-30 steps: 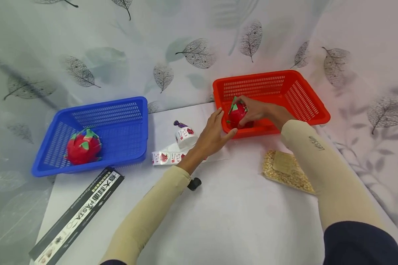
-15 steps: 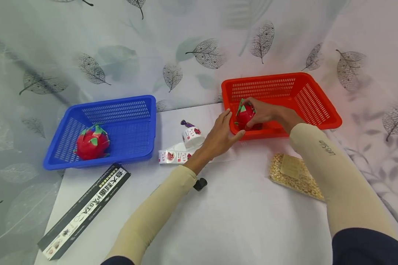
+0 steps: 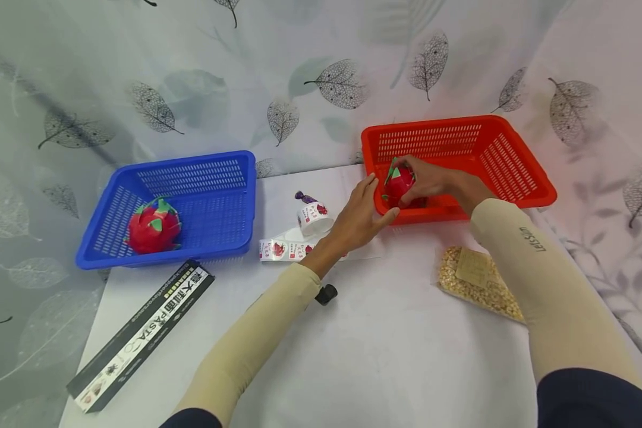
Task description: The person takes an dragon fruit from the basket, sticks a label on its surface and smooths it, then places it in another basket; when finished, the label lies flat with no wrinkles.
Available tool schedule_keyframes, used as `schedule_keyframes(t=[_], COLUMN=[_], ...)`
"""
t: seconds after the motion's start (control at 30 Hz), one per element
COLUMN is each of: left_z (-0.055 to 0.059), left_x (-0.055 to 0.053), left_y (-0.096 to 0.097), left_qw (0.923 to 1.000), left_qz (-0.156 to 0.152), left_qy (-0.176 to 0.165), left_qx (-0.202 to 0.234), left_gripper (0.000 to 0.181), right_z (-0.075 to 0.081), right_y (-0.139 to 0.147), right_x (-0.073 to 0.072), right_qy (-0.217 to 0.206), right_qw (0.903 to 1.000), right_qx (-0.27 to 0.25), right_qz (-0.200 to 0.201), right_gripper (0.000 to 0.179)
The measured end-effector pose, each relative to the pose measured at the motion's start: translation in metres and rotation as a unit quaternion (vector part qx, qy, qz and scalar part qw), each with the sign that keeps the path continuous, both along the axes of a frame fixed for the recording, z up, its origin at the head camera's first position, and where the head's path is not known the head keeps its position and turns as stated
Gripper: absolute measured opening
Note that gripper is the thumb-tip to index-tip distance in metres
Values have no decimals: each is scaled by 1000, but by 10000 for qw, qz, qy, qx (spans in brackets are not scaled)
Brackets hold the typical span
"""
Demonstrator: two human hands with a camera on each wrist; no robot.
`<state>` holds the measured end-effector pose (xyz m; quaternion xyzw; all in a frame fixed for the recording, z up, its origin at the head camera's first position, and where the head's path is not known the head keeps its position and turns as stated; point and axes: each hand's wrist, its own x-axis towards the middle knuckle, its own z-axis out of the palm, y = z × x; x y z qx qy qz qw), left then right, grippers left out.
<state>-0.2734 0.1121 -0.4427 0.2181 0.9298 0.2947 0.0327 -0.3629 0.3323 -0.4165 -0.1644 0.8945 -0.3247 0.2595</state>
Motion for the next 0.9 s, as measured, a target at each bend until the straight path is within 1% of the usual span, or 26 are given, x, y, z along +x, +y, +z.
schedule_keyframes(t=[0.13, 0.3, 0.43, 0.57, 0.67, 0.73, 0.83, 0.9], left_z=[1, 1, 3, 9, 18, 26, 39, 49], left_x=[1, 3, 7, 15, 24, 31, 42, 51], left_y=[-1, -4, -9, -21, -36, -51, -82, -105], left_qw=[10000, 10000, 9997, 9988, 9983, 9978, 9964, 9951], left_qz=[24, 31, -76, -239, -342, -380, -342, -231], left_qy=[39, -31, 126, 290, 362, 467, 762, 966], left_qx=[-51, -82, -197, -311, -306, -283, -174, -14], left_gripper=[91, 91, 89, 87, 86, 85, 78, 72], right_z=[1, 2, 5, 7, 12, 18, 31, 40], right_y=[-2, -6, -9, -9, -10, -12, -15, -16], right_x=[0, 4, 8, 12, 17, 23, 34, 44], right_qy=[34, 107, 205, 365, 508, 662, 975, 1246], right_qw=[10000, 9999, 9994, 9982, 9967, 9949, 9895, 9839], right_qx=[35, 27, -68, -68, -76, -164, -471, -719], right_qz=[-17, -102, -264, -468, -624, -741, -962, -1063], right_gripper=[100, 102, 101, 102, 103, 101, 97, 92])
